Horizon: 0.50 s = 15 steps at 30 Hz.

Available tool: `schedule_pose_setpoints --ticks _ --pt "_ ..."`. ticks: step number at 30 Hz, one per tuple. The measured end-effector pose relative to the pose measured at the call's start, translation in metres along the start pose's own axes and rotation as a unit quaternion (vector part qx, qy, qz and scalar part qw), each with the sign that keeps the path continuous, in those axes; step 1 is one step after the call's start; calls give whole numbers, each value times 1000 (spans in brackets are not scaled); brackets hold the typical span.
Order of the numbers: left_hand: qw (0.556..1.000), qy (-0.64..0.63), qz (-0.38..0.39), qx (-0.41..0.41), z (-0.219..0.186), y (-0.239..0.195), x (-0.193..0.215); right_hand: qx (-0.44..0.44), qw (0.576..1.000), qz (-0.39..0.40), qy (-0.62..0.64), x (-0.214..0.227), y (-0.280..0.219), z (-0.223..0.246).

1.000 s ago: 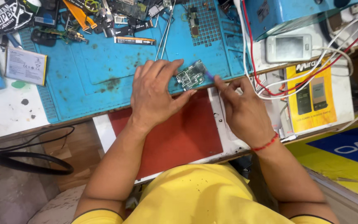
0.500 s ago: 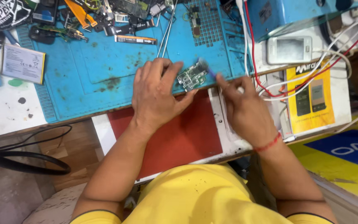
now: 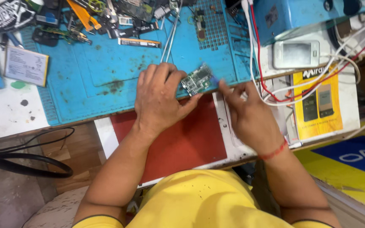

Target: The person uses a purple brush to clean a small green circuit board on a blue workbench. They repeatedly brush the surface and edges of the board while holding it steady with their left hand. The workspace is cluttered with various electronic parts and tools.

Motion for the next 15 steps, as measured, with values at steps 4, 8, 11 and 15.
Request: schedule_pose_setpoints --ticks 4,8,11,15 --pt "999 -33 -2 -1 1 -1 -2 -24 999 42 -15 -7 -6 0" --pt "999 -39 -6 0 2 -2 -1 -31 998 57 -23 -13 -7 3" --pt "999 -40 -1 1 4 -4 0 -18 999 28 -16 -11 -2 1" --pt "999 -49 -14 -9 2 -1 2 22 999 38 -20 -8 1 10"
Point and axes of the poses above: each hand's wrist, its own y-axis towards the middle knuckle, its own x-axis out of the back of the hand, z = x × y, the point moved 7 cm from there along y, towards the middle knuckle, and after that the axes turned 7 degrees about z, right-handed, at the moved point
